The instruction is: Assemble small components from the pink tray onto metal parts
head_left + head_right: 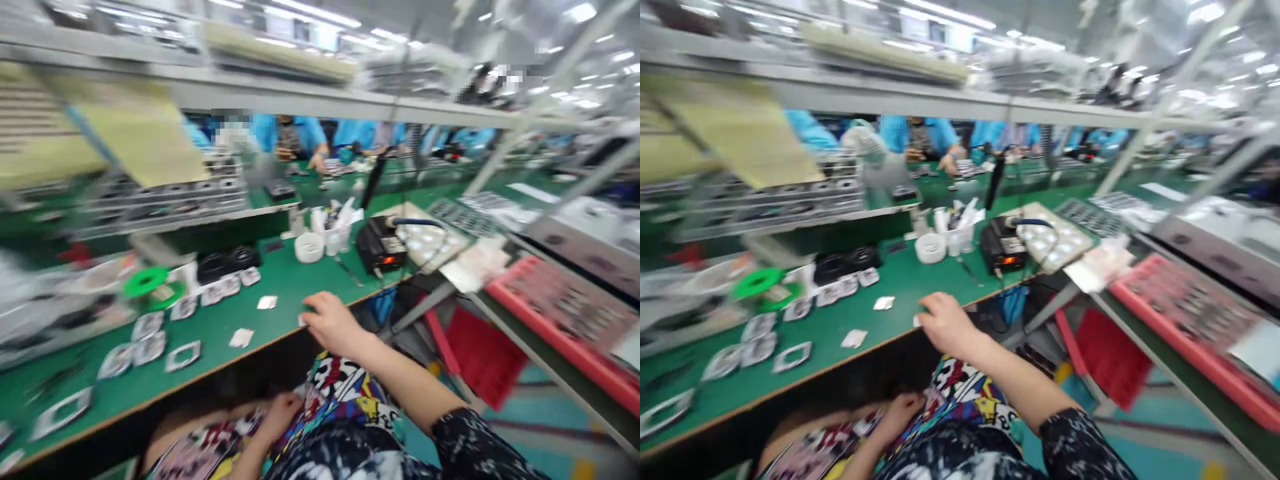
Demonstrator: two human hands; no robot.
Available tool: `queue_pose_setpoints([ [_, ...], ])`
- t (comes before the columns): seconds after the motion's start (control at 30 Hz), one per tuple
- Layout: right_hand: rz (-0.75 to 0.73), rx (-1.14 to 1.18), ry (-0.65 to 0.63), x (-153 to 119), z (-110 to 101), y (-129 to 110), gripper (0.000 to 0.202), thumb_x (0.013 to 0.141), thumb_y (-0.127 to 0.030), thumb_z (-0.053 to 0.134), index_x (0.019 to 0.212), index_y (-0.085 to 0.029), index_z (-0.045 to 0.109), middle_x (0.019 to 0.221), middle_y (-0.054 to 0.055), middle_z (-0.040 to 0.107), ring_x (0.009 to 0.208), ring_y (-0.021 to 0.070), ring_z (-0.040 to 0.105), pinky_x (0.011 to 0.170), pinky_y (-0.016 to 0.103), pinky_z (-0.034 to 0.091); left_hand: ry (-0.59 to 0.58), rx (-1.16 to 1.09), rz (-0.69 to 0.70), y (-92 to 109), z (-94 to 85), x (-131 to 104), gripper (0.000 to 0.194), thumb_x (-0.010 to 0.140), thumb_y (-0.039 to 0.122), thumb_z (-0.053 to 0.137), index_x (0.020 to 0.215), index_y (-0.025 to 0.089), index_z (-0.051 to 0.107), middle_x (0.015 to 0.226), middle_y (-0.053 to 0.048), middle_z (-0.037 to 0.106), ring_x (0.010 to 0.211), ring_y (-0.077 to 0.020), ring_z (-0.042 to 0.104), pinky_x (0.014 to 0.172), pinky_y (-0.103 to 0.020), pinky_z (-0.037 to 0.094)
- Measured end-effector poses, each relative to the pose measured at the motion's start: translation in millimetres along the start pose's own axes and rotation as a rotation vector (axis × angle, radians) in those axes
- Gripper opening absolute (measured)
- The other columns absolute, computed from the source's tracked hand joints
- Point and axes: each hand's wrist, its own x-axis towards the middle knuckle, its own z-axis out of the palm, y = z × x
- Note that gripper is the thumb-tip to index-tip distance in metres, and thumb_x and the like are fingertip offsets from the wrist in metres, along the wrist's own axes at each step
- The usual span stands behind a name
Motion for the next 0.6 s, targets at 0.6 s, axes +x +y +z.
queue_pose_setpoints([
  [0.6, 0.426, 0.715, 0.351, -27.3, 5.2, -25.0, 0.015, 0.094, -0.045, 0.077, 0.089, -0.031, 0.08, 0.091, -0.003, 0.078, 0.082, 0.0211, 0.074, 0.075, 0.036, 0.062, 0.204, -0.334, 0.13, 41.2, -31.4, -16.3, 0.058, 0.088, 0.084, 0.051, 0.069, 0.031, 0.067, 0.07, -0.004, 0.064, 0.07, -0.0292, 0.061, 0.069, -0.042, 0.051],
])
